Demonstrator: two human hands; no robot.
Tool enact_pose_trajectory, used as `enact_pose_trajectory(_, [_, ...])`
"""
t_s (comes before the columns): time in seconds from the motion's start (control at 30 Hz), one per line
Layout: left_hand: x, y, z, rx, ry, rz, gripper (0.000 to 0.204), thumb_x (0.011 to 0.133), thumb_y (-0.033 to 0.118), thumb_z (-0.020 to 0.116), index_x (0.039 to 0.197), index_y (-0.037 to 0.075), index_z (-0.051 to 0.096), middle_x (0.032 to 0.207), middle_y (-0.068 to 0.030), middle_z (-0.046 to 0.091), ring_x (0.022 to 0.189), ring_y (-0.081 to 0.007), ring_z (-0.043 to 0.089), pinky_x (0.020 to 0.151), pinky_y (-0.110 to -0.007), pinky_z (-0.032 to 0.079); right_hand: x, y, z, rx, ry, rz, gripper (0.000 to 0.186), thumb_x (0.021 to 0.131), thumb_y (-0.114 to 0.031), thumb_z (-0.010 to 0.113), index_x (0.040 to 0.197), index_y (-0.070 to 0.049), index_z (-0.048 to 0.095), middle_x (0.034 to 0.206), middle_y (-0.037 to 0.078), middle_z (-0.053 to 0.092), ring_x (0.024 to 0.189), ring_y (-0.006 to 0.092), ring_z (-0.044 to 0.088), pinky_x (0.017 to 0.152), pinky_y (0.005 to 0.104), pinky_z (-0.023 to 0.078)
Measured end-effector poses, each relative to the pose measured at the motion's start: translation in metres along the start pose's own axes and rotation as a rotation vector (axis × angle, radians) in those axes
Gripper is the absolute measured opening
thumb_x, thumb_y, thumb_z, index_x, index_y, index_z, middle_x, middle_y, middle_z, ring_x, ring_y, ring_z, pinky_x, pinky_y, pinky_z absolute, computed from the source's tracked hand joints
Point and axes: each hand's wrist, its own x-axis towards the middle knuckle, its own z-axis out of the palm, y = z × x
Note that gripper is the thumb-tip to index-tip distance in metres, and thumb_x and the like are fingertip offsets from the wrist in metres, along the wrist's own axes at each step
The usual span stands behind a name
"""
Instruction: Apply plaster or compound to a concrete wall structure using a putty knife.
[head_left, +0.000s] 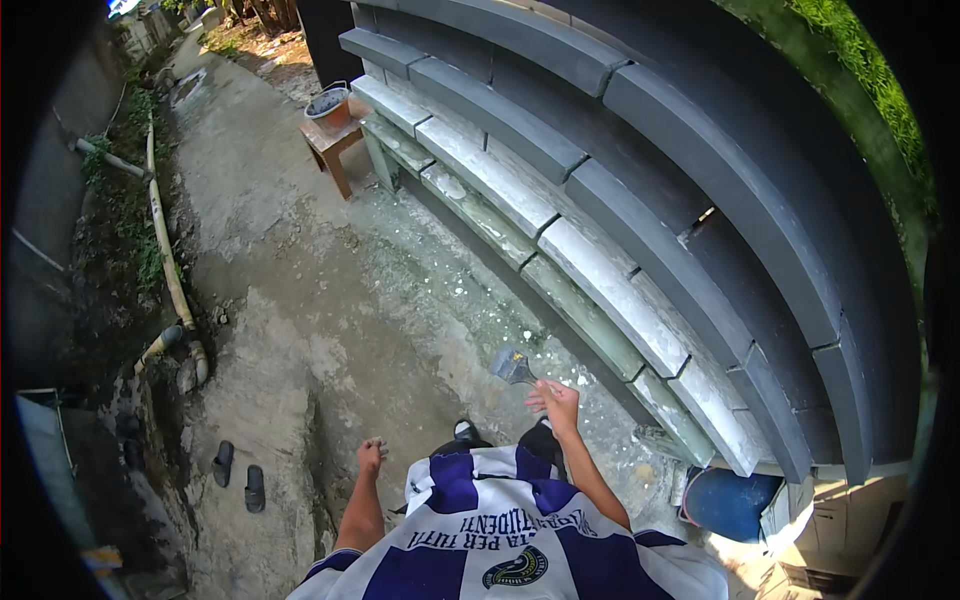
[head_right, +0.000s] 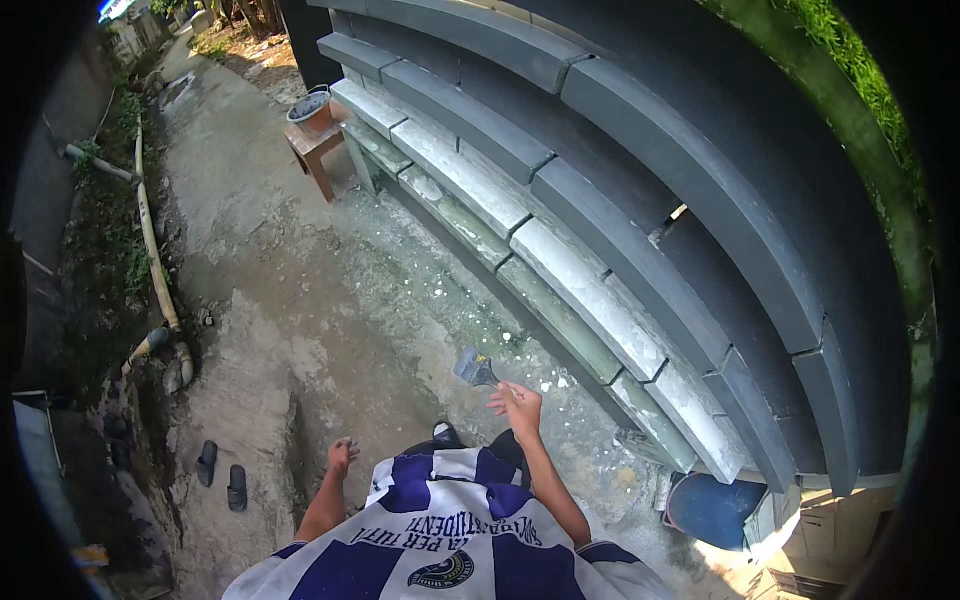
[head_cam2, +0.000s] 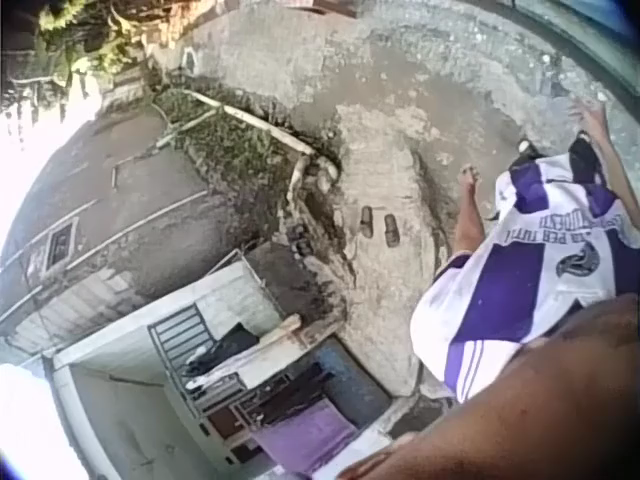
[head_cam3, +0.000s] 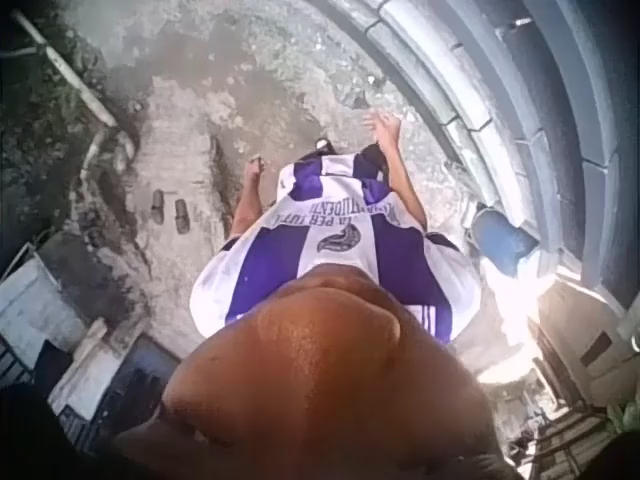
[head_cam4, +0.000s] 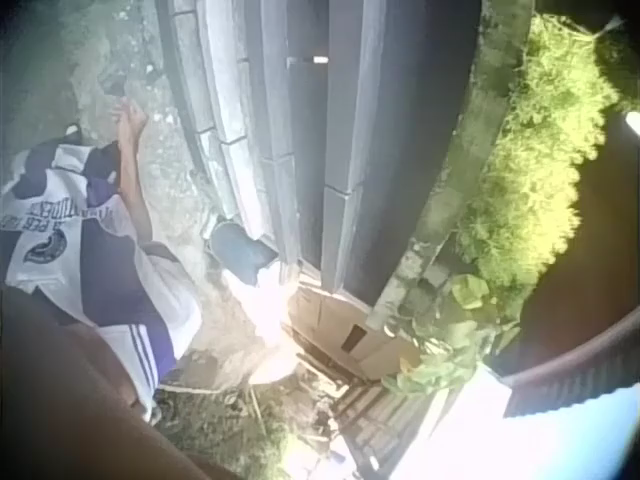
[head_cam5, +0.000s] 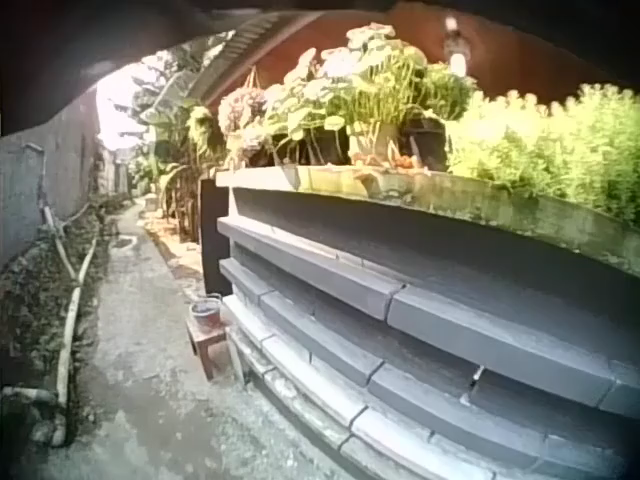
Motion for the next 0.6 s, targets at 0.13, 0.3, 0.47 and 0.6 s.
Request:
enact_pose_trajectory(0.13, [0.003, 0.004, -0.099, -0.198, 0.214, 0.038, 0.027, 0.089, 0.026, 0.055, 0.109, 0.008, 0.058, 0.098, -0.0071, 0.065, 0.074, -0.0213, 0.063, 0.061, -0.034, 0.05, 0.031, -0.004, 0.098, 0.117, -0.036, 0.008, 0.033, 0.086, -0.023, 0.065, 0.1, 0.006, 0.06, 0.077, 0.016, 0.066, 0.062, 0.0209, 0.066, 0.049, 0.0249, 0.048])
enact_pose_trajectory(0.3, [0.001, -0.041, -0.081, -0.418, 0.271, -0.129, 0.03, 0.089, 0.025, 0.052, 0.113, 0.008, 0.055, 0.104, -0.0072, 0.064, 0.077, -0.0208, 0.063, 0.061, -0.032, 0.049, 0.078, 0.003, 0.135, 0.402, 0.146, 0.108, 0.024, 0.085, -0.029, 0.066, 0.086, -0.008, 0.057, 0.067, 0.01, 0.062, 0.053, 0.0191, 0.062, 0.047, 0.0261, 0.047])
enact_pose_trajectory(0.47, [0.02, -0.018, -0.043, -0.378, 0.289, -0.005, 0.025, 0.085, 0.014, 0.057, 0.108, 0.003, 0.059, 0.095, -0.0106, 0.064, 0.069, -0.0242, 0.063, 0.061, -0.034, 0.053, 0.149, 0.004, 0.196, 0.42, 0.175, 0.267, 0.029, 0.084, -0.037, 0.066, 0.088, -0.01, 0.056, 0.068, 0.008, 0.062, 0.054, 0.0179, 0.061, 0.048, 0.0257, 0.047])
enact_pose_trajectory(0.6, [0.056, 0.0, -0.069, -0.287, 0.494, 0.018, 0.026, 0.085, 0.013, 0.057, 0.108, 0.002, 0.058, 0.092, -0.0095, 0.063, 0.069, -0.0239, 0.062, 0.06, -0.034, 0.053, 0.228, 0.001, 0.29, 0.425, 0.039, 0.288, 0.027, 0.084, -0.03, 0.065, 0.087, -0.005, 0.055, 0.071, 0.012, 0.063, 0.057, 0.0213, 0.063, 0.05, 0.0283, 0.049])
